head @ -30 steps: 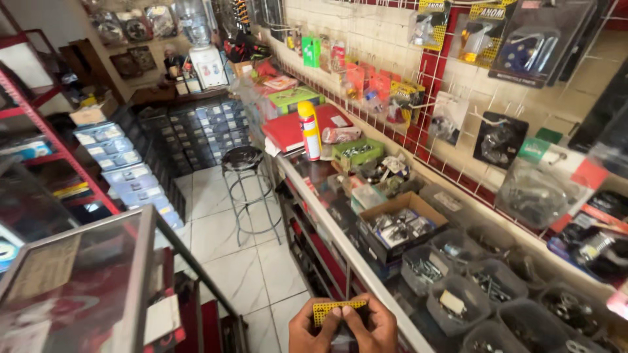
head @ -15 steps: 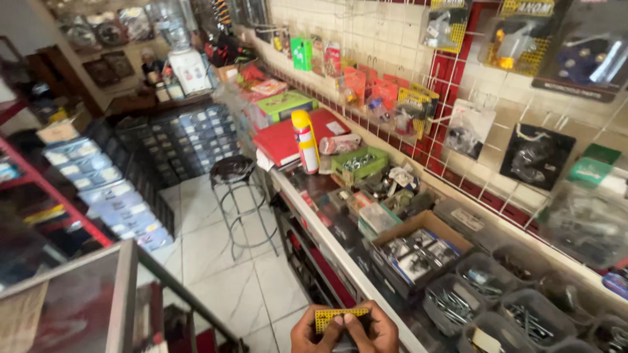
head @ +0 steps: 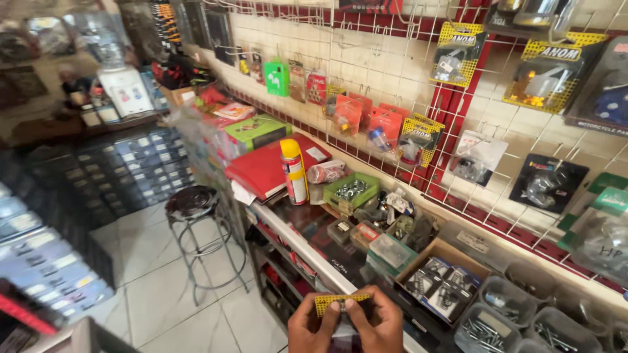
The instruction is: The person picks up several packaged motorcycle parts from a display counter and hangs them individually onto a wire mesh display rack.
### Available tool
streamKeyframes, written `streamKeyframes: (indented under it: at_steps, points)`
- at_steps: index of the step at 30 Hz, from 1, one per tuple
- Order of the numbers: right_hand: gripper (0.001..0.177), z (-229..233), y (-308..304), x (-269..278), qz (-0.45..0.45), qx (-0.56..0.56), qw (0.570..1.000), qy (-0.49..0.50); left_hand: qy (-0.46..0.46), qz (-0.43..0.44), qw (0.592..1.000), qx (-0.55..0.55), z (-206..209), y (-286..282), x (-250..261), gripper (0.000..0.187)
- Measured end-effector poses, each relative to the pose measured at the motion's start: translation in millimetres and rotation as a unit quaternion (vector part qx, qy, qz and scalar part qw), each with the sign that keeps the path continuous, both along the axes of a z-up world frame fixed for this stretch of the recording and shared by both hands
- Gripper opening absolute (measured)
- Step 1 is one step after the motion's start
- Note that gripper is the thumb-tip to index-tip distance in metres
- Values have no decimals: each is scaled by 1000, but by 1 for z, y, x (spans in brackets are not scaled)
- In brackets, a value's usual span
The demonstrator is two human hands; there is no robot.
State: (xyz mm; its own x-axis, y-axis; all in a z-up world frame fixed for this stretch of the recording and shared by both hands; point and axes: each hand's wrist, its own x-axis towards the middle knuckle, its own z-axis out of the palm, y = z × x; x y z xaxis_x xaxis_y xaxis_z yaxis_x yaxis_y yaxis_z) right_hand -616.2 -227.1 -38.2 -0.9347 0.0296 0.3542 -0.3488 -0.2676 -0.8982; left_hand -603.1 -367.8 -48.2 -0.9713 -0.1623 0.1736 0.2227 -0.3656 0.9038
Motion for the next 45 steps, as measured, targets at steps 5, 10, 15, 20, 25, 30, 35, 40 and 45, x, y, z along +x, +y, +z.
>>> streamKeyframes:
  at_steps: [5,10,15,20,25,30,35,40,45]
  points:
    - [9,40,-15,-19,-44,-18,999,10,7,-33,999,-12,35,-14,-18,17]
    - [9,90,-25,-43,-76,2,996,34,69,-18,995,-73,92,-27,-54,20]
    - [7,133,-14,-71,-112,48,989,83,121,-44,980,-149,148,-29,-93,21]
    - [7,157,5,-103,-183,51,975,113,189,-76,958,-202,190,-14,-130,21]
    - [6,177,26,-119,-223,61,963,141,259,-145,940,-169,212,11,-164,17]
    - [8,184,43,-122,-278,67,948,142,261,-216,931,-132,217,37,-182,16]
    - [6,206,60,-125,-322,122,930,129,346,-229,897,-151,243,47,-197,16]
    - [8,251,72,-138,-371,179,908,81,399,-221,869,-192,281,53,-231,26]
    - [8,335,76,-168,-343,170,908,171,489,-193,834,-165,339,69,-290,38]
